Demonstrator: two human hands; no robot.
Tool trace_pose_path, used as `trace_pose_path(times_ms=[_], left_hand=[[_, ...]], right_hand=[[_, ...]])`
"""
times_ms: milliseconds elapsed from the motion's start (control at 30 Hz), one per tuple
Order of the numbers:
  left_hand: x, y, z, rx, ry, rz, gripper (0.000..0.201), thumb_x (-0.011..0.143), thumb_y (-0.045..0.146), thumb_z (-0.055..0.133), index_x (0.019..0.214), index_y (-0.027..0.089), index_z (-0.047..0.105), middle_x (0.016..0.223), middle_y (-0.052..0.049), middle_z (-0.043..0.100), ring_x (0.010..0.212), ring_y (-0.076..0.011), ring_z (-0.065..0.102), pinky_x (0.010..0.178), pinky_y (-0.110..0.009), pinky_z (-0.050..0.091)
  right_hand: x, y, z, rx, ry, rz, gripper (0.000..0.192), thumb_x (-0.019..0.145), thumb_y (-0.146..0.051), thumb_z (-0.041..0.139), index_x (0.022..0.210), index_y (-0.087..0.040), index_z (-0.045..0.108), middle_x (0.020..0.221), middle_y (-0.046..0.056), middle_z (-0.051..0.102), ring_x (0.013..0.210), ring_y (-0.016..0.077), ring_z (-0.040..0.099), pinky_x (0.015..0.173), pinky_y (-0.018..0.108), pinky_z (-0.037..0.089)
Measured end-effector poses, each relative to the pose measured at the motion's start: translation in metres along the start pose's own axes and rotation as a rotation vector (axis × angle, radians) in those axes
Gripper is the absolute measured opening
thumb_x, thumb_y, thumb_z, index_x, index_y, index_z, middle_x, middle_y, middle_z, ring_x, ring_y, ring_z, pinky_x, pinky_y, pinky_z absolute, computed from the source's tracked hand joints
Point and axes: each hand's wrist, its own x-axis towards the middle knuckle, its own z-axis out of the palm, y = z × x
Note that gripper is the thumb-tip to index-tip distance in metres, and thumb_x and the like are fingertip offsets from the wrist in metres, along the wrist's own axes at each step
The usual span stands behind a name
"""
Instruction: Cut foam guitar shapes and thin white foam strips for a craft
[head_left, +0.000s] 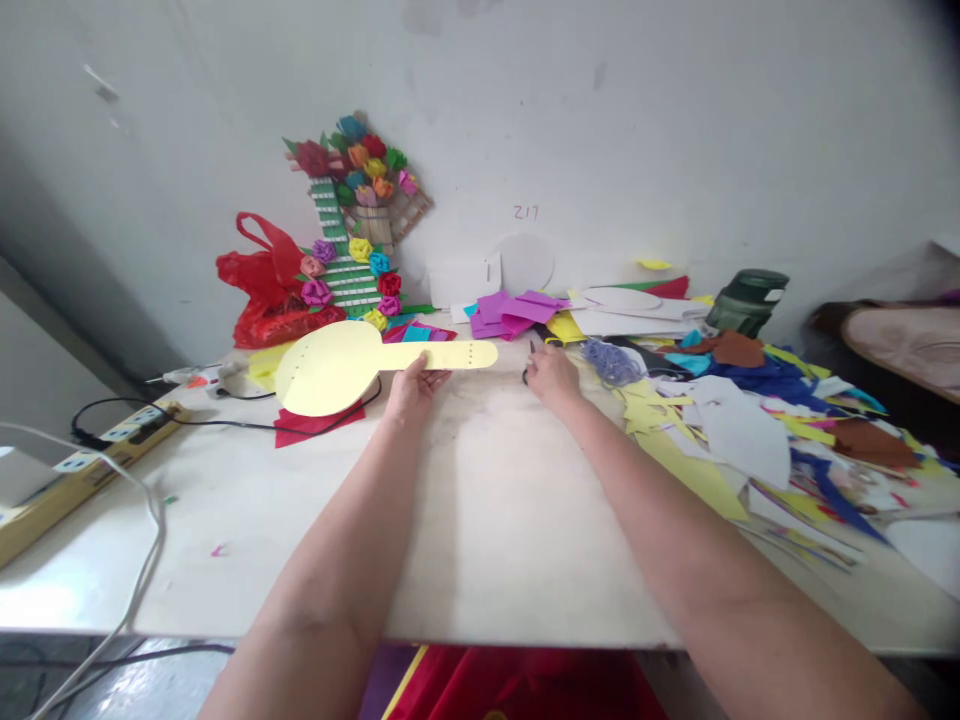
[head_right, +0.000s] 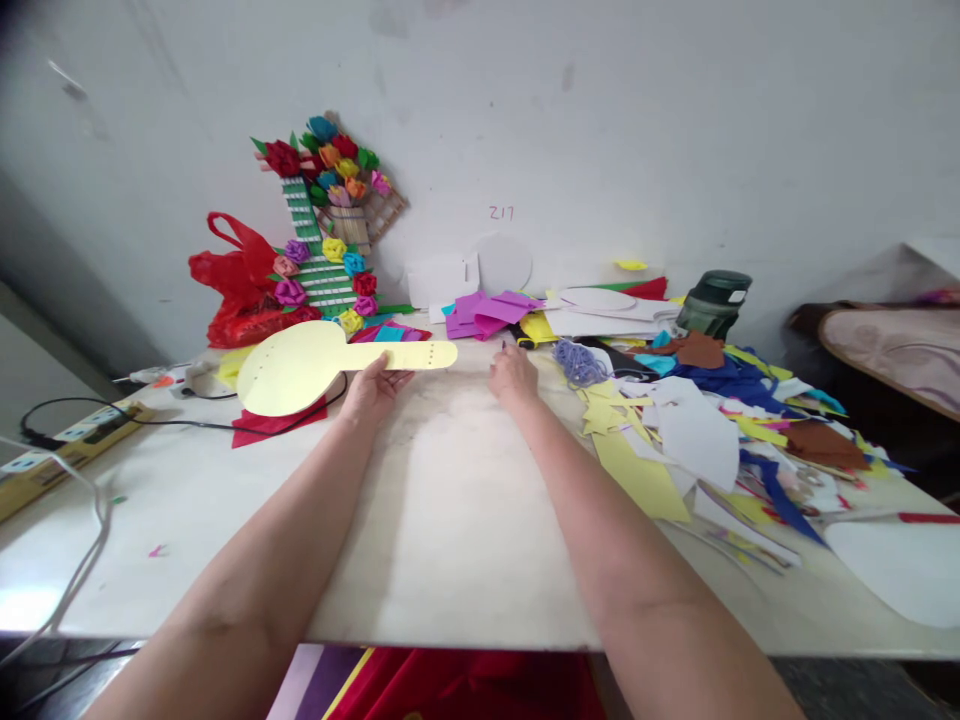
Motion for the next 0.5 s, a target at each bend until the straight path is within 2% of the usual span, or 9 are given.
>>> trace_pose_path(times_ms=[100, 200, 233, 300, 500], left_hand=[[0.001, 0.001, 0.001, -0.02, 0.01, 0.009, 0.013, 0.08, 0.015, 0.05, 0.089, 0.01, 0.058, 0.066, -0.007, 0.068, 0.062, -0.0174, 0.066, 0.075, -0.032, 0.052], [0.001, 0.002, 0.0, -0.045, -0.001, 0.039, 0.012, 0.079, 0.015, 0.051, 0.088, 0.011, 0.057, 0.068, -0.007, 0.068, 0.065, -0.0173, 0.066, 0.073, -0.031, 0.053], [0.001, 0.001, 0.0, -0.05, -0.009, 0.048, 0.012, 0.079, 0.014, 0.051, 0.088, 0.011, 0.057, 0.069, -0.006, 0.068, 0.065, -0.0172, 0.066, 0.072, -0.031, 0.053], [0.001, 0.0, -0.001, -0.049, -0.029, 0.05, 0.011, 0.078, 0.015, 0.053, 0.088, 0.012, 0.058, 0.07, -0.006, 0.068, 0.065, -0.0173, 0.066, 0.072, -0.031, 0.053], [-0.002, -0.004, 0.003, -0.01, -0.068, -0.021, 0.011, 0.078, 0.016, 0.054, 0.086, 0.011, 0.059, 0.071, -0.007, 0.068, 0.063, -0.0176, 0.066, 0.072, -0.032, 0.053]], right_hand=[[-0.017, -0.039, 0.008, 0.028, -0.147, -0.351, 0.041, 0.088, -0.03, 0.034, 0.119, -0.014, 0.055, 0.133, 0.01, 0.045, 0.123, 0.0216, 0.038, 0.104, 0.036, 0.027], [-0.037, -0.074, 0.017, 0.055, -0.447, -0.567, 0.054, 0.089, -0.045, 0.025, 0.134, -0.017, 0.037, 0.143, 0.009, 0.03, 0.134, 0.0221, 0.02, 0.109, 0.045, 0.012], [-0.043, -0.081, 0.02, 0.076, -0.495, -0.621, 0.058, 0.088, -0.049, 0.025, 0.137, -0.018, 0.031, 0.145, 0.007, 0.026, 0.135, 0.0218, 0.017, 0.109, 0.046, 0.009], [-0.048, -0.085, 0.024, 0.09, -0.515, -0.611, 0.06, 0.088, -0.05, 0.022, 0.14, -0.019, 0.025, 0.147, 0.006, 0.021, 0.136, 0.0215, 0.013, 0.108, 0.048, 0.005], [-0.046, -0.063, 0.024, 0.043, -0.485, -0.349, 0.067, 0.086, -0.053, 0.019, 0.14, -0.012, 0.024, 0.148, 0.007, 0.016, 0.136, 0.0204, 0.012, 0.109, 0.043, 0.009]])
